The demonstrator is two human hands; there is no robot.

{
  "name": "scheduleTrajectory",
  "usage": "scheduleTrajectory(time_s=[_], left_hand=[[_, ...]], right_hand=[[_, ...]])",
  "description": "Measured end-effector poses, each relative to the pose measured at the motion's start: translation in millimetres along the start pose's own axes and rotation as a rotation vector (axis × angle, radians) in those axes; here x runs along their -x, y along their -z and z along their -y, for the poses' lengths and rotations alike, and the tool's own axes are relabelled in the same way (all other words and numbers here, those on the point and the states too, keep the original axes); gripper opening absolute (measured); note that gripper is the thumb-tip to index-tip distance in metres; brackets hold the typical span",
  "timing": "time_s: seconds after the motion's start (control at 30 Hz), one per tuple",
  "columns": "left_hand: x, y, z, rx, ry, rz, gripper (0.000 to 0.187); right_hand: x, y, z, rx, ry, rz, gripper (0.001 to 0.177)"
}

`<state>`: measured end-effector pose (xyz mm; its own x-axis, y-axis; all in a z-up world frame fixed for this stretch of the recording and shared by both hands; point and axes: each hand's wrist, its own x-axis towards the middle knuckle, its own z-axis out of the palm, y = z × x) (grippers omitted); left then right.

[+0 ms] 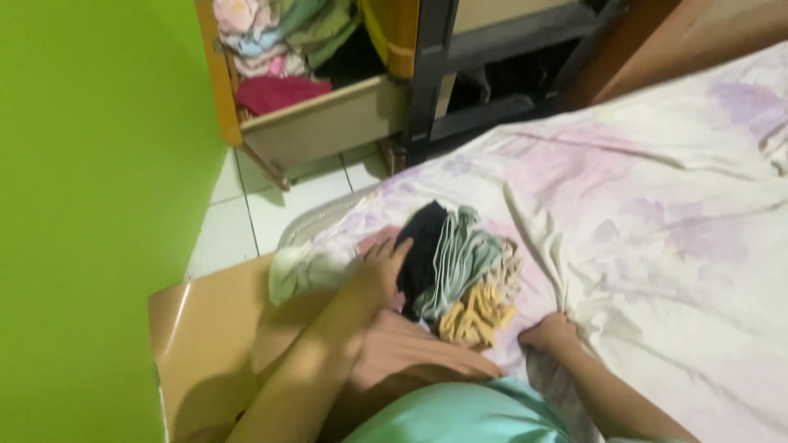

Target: Folding various pieces of underwear and placing them into a drawer.

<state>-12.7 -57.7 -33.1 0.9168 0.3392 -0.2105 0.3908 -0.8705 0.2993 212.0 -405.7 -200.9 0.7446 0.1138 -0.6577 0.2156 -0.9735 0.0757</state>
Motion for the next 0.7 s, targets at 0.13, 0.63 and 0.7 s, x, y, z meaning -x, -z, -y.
scheduleTrajectory(time_s=[0.13,0.63,0.7], left_hand=[[-4,-19,36,0.298,0.002,-0.078,0.077],[30,13,22,0.826,-0.058,-0.247,0.042],[43,24,18,0.869,-0.064,-0.275,0.041]], right_hand=[[42,15,5,-0.154,0.053,-0.190,0.094],[148,3,98,-1.255,0.602,-0.431,0.090],[131,11,114,-1.160,0.697,-0.499,0.104]])
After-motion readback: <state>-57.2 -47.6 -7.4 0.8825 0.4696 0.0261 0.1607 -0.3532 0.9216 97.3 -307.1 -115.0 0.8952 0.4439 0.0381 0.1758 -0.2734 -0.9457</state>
